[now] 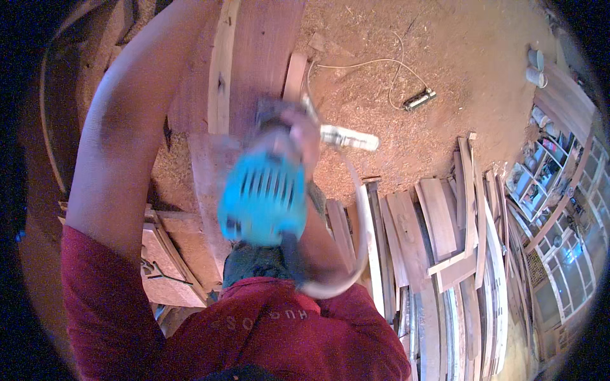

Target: The person uses a power router to round the edges of two different wooden boards, holding the tool with both hands and moving it along the grain while holding the boards steady on a workbench.

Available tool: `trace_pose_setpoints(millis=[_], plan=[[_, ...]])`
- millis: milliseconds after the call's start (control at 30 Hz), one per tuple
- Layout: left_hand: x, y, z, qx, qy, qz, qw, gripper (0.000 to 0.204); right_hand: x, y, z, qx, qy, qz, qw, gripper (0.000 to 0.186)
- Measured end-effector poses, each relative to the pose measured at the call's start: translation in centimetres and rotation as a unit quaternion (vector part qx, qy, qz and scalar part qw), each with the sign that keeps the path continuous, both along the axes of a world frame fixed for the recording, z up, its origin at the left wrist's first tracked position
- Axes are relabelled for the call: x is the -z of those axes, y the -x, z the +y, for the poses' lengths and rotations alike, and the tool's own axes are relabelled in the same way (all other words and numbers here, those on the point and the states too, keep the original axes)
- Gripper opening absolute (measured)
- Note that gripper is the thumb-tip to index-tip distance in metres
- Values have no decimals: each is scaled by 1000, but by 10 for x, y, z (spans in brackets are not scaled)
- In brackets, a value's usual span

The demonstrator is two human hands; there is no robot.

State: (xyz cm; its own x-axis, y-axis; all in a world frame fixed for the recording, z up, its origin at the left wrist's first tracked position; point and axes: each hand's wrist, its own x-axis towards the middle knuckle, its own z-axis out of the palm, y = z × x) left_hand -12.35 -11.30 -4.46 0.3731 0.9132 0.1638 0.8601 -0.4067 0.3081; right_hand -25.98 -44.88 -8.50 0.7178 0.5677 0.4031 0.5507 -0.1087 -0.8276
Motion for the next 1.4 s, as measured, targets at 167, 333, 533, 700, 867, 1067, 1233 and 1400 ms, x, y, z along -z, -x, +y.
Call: trace_pose_setpoints(millis=[167, 333, 533, 700, 867, 1067, 1233, 1400], plan=[[-8, 4, -7, 21, 30, 6, 999, 65, 3, 80, -78, -56, -118, 93, 987, 54], [-13, -2, -8, 18, 47, -5, 999, 67, -47, 77, -46, 92, -126, 79, 985, 62], [-3, 8, 1, 6, 16, -5, 1000, 67, -40, 67, -26, 79, -85, 31, 993, 54], [-6, 2, -7, 17, 59, -5, 998, 67, -26, 58, -27, 65, -107, -24, 992, 54], [-2, 5, -1, 4, 24, 2, 1000, 66, -37, 52, -10, 79, -99, -14, 992, 57], [1, 0, 0, 3, 28, -22, 999, 65, -36, 26, 3, 85, -92, -22, 992, 53], [1, 3, 1, -6, 30, -14, 999, 65, -40, 3, 17, 72, -84, 6, 994, 49], [2, -2, 1, -8, 31, 1, 999, 65, -41, -17, 21, 64, -76, 54, 994, 45]])
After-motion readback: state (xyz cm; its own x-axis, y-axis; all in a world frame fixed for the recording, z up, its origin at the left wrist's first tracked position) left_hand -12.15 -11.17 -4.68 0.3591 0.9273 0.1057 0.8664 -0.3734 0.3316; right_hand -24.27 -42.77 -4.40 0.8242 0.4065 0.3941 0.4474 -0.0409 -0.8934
